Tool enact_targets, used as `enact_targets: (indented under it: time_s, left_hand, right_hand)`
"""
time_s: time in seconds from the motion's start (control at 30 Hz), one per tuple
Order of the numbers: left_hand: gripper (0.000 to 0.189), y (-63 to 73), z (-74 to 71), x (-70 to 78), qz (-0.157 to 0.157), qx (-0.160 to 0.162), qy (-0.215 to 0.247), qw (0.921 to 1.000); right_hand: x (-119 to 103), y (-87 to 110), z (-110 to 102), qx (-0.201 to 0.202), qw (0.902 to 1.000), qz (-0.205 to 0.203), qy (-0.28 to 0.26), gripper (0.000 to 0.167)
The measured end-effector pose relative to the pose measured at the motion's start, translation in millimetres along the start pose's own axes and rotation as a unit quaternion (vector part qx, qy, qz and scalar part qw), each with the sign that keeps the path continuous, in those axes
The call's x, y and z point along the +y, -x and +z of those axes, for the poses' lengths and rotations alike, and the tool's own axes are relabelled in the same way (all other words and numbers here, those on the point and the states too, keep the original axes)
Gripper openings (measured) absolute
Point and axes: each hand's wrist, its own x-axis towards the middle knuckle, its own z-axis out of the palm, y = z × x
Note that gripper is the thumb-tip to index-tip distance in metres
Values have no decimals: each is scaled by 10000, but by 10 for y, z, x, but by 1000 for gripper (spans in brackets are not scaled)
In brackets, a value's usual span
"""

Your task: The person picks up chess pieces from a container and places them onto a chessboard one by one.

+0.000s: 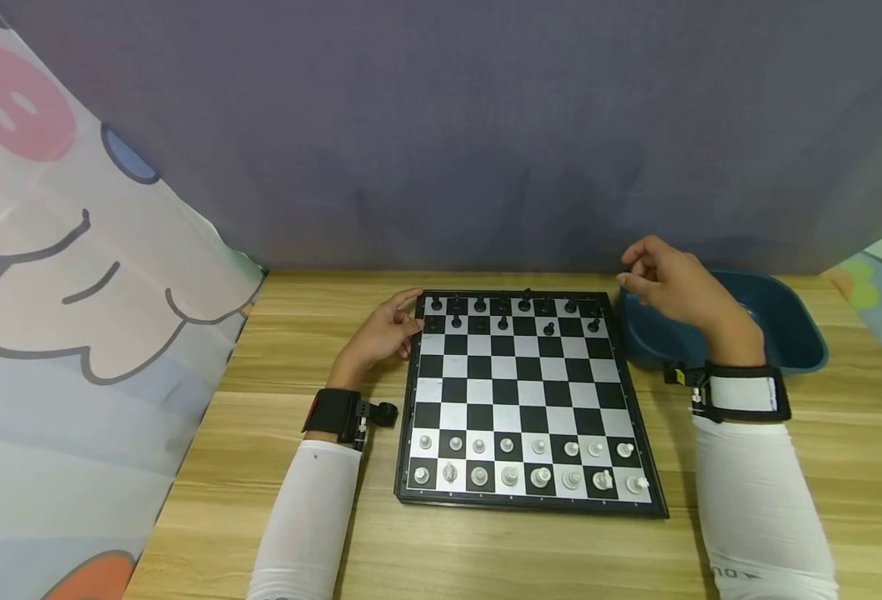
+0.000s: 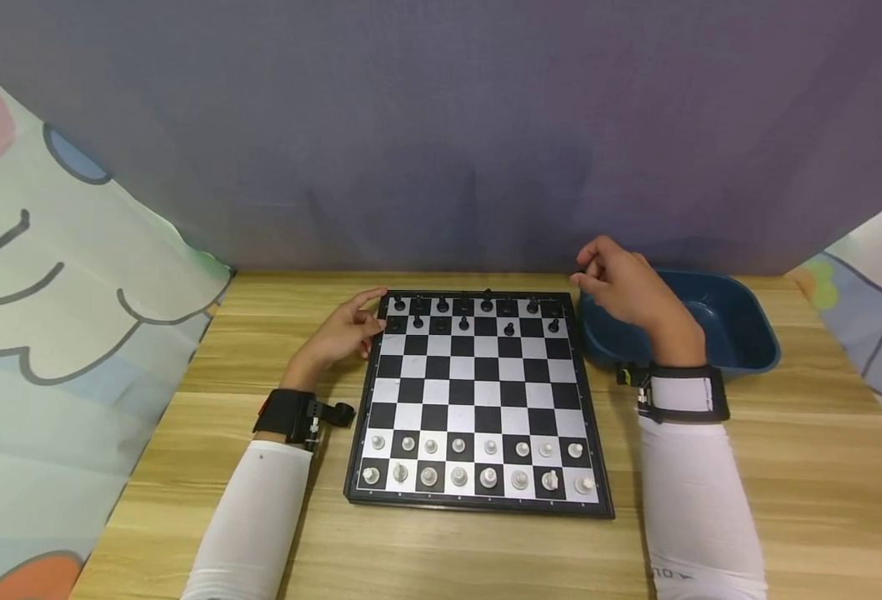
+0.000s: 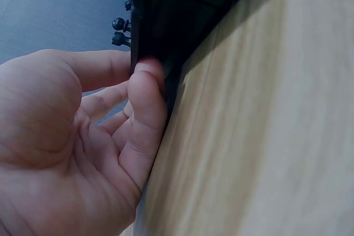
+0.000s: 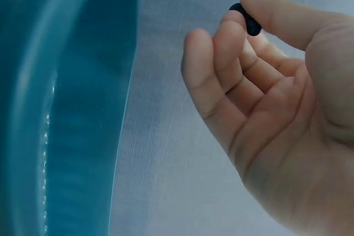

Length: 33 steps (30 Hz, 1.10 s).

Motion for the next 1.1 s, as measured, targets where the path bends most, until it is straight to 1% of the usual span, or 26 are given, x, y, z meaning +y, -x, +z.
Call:
enact_targets:
  time_s: [0.13,0.2,0.33,0.53,0.7,0.83,1.0,1.1]
  left_hand:
    - [67,1,-19,-8,-30,26,-12,10000]
    - [67,-1,-25,-5,-54,52,-43,10000]
    - [66,1,-26,12,-50,80,-113,9999]
    - [66,15,-40,35,-14,80,-175,9998]
    - [66,15,-51,11,5,82,-172,9998]
    - [66,13,-48,-1,9,55,-159,9999]
    - [65,0,-40,0,54,61,-157,9998]
    - [65,-11,-37,1,66,52,-147,9999]
  right_hand:
    - [-68,-45,63,46,10000,-7,8,26]
    - [-103,-70,90,49,9999,-73,53,21]
    - [-157,-106,142,-4,9995,-260,173,17]
    - [-219,-159,236,-334,9969,-563,438,15]
    - [-262,-200,335,-505,9947,-735,511,11]
    - [-269,-226,409,-665,9932,-726,618,7]
    - [-264,-239,479,-923,9915,-564,729,8]
    - [-267,-240,502,-986,9909,-464,791,8]
